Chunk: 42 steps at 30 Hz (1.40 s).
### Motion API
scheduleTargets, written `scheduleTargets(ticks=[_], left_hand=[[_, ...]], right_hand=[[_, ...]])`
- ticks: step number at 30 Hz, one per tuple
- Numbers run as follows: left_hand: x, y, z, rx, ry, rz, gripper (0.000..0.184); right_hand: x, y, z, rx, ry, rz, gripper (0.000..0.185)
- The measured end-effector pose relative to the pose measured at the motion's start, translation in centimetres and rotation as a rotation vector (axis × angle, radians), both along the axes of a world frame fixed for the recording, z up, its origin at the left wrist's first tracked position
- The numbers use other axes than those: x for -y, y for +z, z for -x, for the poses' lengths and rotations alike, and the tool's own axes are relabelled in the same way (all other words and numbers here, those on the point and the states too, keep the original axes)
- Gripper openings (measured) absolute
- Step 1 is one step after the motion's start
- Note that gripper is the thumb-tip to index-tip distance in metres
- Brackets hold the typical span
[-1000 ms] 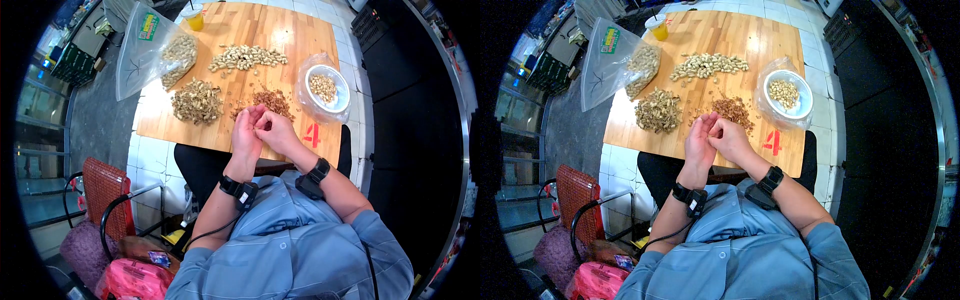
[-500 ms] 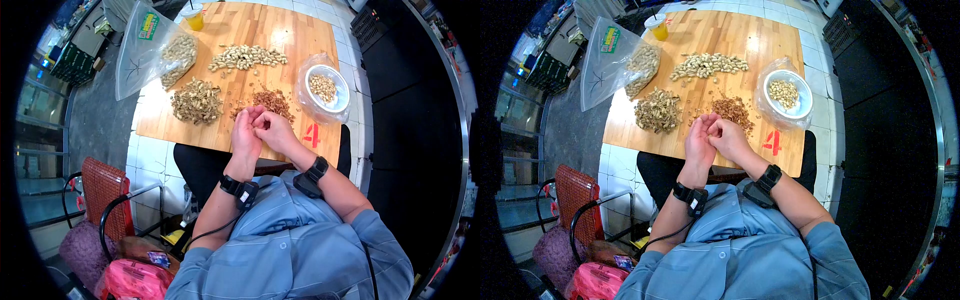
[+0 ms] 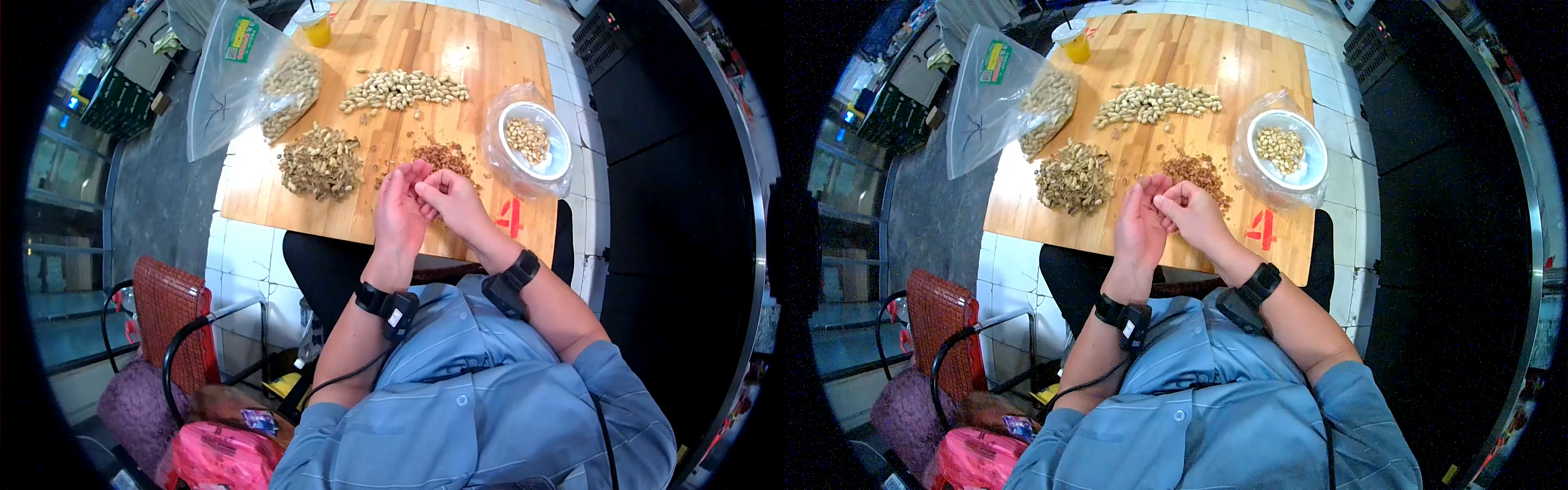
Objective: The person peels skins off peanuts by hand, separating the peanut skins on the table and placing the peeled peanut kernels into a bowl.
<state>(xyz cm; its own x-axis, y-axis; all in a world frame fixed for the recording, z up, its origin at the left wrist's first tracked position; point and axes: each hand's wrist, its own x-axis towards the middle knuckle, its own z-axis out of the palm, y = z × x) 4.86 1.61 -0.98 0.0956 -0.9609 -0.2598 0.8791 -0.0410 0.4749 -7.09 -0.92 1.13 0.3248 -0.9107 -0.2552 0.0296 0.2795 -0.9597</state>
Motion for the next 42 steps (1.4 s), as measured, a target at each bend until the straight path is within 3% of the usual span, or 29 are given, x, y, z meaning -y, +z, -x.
scheduleTargets(ticks=[7,10,13,28,31,37,41,42], left_hand=[[0.1,0.5,-0.1,0.089,0.014,0.048,0.026],[0.2,-0.1,0.0,0.186,-0.026,0.128,0.026],[0.2,0.5,1.0,0.227,0.034,0.032,0.026],[0.0,0.0,0.5,0.028,-0.015,0.032,0.027],[0.4,-0.4,-0.1,0.103,0.025,0.045,0.022],[1.8,0.3,-6.1,1.418,0.491,0.048,0.024],[1.7,1.9,-6.9,1.387,0.512,0.090,0.028],[1.7,1.8,-6.3,1.125,0.382,0.055,0.028]], right_hand=[[0.3,1.7,-0.3,0.256,0.022,-0.258,0.020],[0.4,2.4,-0.7,0.292,0.020,-0.268,0.025],[0.9,1.3,-0.6,0.315,0.033,-0.262,0.025],[0.7,0.4,-0.5,0.236,0.000,-0.218,0.017],[0.9,0.2,-0.1,0.218,0.004,-0.230,0.013],[1.2,0.1,0.7,0.087,-0.065,-0.277,0.012],[1.6,-1.2,1.1,0.116,-0.051,-0.281,0.015],[1.5,-0.7,0.8,0.098,-0.057,-0.278,0.016]])
